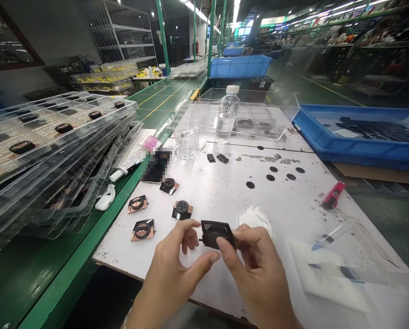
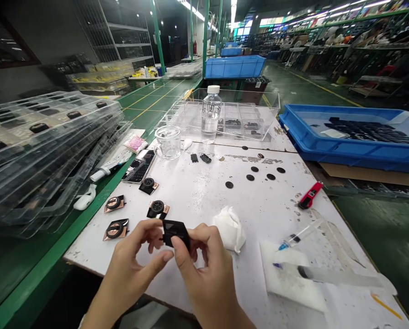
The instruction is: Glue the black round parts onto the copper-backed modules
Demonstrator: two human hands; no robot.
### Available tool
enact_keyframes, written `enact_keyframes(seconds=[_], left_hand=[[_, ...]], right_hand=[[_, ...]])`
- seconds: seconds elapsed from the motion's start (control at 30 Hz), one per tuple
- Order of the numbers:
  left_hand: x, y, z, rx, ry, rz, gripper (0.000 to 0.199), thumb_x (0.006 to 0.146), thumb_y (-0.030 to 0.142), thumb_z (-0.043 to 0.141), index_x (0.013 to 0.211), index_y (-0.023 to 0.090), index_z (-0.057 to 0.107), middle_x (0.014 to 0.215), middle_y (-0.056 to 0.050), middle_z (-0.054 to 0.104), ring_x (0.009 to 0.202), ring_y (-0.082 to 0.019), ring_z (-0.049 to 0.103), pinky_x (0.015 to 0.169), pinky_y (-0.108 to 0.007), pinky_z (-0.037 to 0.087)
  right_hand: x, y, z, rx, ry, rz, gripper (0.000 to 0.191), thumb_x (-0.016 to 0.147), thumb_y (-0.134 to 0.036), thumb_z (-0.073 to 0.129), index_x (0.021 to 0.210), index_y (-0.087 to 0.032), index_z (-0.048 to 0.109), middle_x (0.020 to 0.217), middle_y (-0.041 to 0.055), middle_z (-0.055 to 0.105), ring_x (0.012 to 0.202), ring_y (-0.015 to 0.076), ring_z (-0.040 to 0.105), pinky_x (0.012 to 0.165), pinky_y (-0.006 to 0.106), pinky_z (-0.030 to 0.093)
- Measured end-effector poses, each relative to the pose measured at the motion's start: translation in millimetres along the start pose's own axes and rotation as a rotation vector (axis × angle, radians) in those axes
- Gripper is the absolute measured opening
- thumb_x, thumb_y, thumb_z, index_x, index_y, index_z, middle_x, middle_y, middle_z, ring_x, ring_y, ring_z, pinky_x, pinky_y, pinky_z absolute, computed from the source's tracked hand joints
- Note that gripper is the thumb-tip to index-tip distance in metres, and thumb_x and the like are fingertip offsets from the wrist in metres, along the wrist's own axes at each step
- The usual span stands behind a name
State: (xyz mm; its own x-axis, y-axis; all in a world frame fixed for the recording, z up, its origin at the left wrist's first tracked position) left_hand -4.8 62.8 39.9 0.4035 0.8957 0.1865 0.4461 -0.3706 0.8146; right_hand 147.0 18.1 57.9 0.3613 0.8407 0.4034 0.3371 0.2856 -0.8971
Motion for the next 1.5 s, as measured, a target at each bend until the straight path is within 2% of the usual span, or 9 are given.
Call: enact_keyframes(seconds=[0.1,0.27,0.63,0.77,0.87,1.07,1.27,1.37,1.5], left_hand=[[0,3,-6.6,0.054,0.018,0.114,0.073,0.079,0.039,0.074,0.139,0.031,0.034,0.113,-0.007,0.061,0.094,-0.020,0.059,0.083,-0.032,0.051],[-1,5,-20.3,0.058,0.103,0.240,0.048,0.084,0.027,0.070,0.126,0.032,0.046,0.110,-0.005,0.062,0.104,-0.020,0.059,0.089,-0.033,0.051],[-6,-3,-46.7,0.093,0.285,0.382,0.047,0.076,0.026,0.078,0.116,0.024,0.052,0.099,-0.004,0.066,0.097,-0.020,0.061,0.085,-0.032,0.052],[-11,-24,-60.3,0.064,0.400,0.289,0.044,0.077,0.024,0.076,0.114,0.023,0.053,0.104,-0.006,0.063,0.103,-0.022,0.060,0.083,-0.032,0.054],[-21,-50,-79.7,0.008,0.562,0.186,0.044,0.075,0.021,0.077,0.112,0.022,0.054,0.109,-0.008,0.060,0.107,-0.023,0.060,0.086,-0.033,0.054],[-43,-99,-117.0,-0.099,0.823,-0.055,0.044,0.069,0.027,0.082,0.105,0.021,0.057,0.112,-0.007,0.061,0.108,-0.024,0.061,0.087,-0.034,0.054],[-42,-130,-132.0,-0.211,0.855,-0.131,0.045,0.070,0.032,0.082,0.103,0.018,0.056,0.112,-0.010,0.063,0.102,-0.024,0.065,0.088,-0.038,0.056],[-41,-139,-131.9,-0.221,0.816,-0.213,0.047,0.069,0.035,0.082,0.105,0.018,0.056,0.111,-0.011,0.063,0.101,-0.026,0.066,0.082,-0.038,0.059],[-43,-140,-129.8,-0.207,0.778,-0.278,0.048,0.070,0.038,0.081,0.106,0.018,0.056,0.110,-0.011,0.062,0.100,-0.026,0.066,0.080,-0.037,0.060]], right_hand=[[2,5,7,0.171,-0.103,0.186,0.010,0.090,-0.028,0.064,0.088,-0.027,0.054,0.073,-0.0053,0.054,0.061,0.0082,0.055,0.055,0.015,0.047],[0,5,25,0.279,-0.242,0.295,0.015,0.090,-0.035,0.064,0.084,-0.025,0.054,0.074,-0.0040,0.052,0.065,0.0101,0.052,0.059,0.017,0.047],[0,14,57,0.241,-0.454,0.420,0.023,0.092,-0.047,0.059,0.090,-0.024,0.055,0.077,-0.0025,0.054,0.069,0.0122,0.051,0.063,0.023,0.045],[12,2,50,0.032,-0.494,0.250,0.024,0.098,-0.047,0.047,0.112,-0.030,0.051,0.086,-0.0011,0.061,0.076,0.0147,0.058,0.068,0.026,0.050],[32,-20,49,-0.204,-0.446,0.054,0.021,0.096,-0.044,0.050,0.113,-0.031,0.052,0.088,-0.0008,0.064,0.074,0.0159,0.062,0.060,0.026,0.050],[70,-52,108,-0.438,-0.581,-0.208,0.015,0.094,-0.038,0.052,0.101,-0.027,0.059,0.088,0.0025,0.066,0.073,0.0191,0.063,0.058,0.030,0.049],[94,-28,181,-0.547,-0.697,-0.261,0.008,0.092,-0.024,0.056,0.098,-0.022,0.061,0.098,0.0046,0.068,0.084,0.0220,0.065,0.066,0.033,0.051],[117,-13,193,-0.573,-0.669,-0.268,0.013,0.088,-0.013,0.055,0.092,-0.021,0.063,0.092,0.0044,0.069,0.081,0.0220,0.066,0.067,0.033,0.051],[176,-1,196,-0.617,-0.556,-0.252,0.022,0.087,-0.004,0.049,0.092,-0.018,0.065,0.093,0.0062,0.070,0.080,0.0210,0.066,0.069,0.034,0.051]])
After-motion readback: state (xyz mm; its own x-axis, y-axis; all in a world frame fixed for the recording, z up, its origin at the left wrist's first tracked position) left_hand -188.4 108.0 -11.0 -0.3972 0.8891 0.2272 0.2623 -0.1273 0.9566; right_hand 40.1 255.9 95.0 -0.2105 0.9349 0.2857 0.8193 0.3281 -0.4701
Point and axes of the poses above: each hand's wrist, its own x-axis towards the middle knuckle, its own z-axis out of the palm, y = z × x, the point moved 7 cm from there along x, towards the middle knuckle
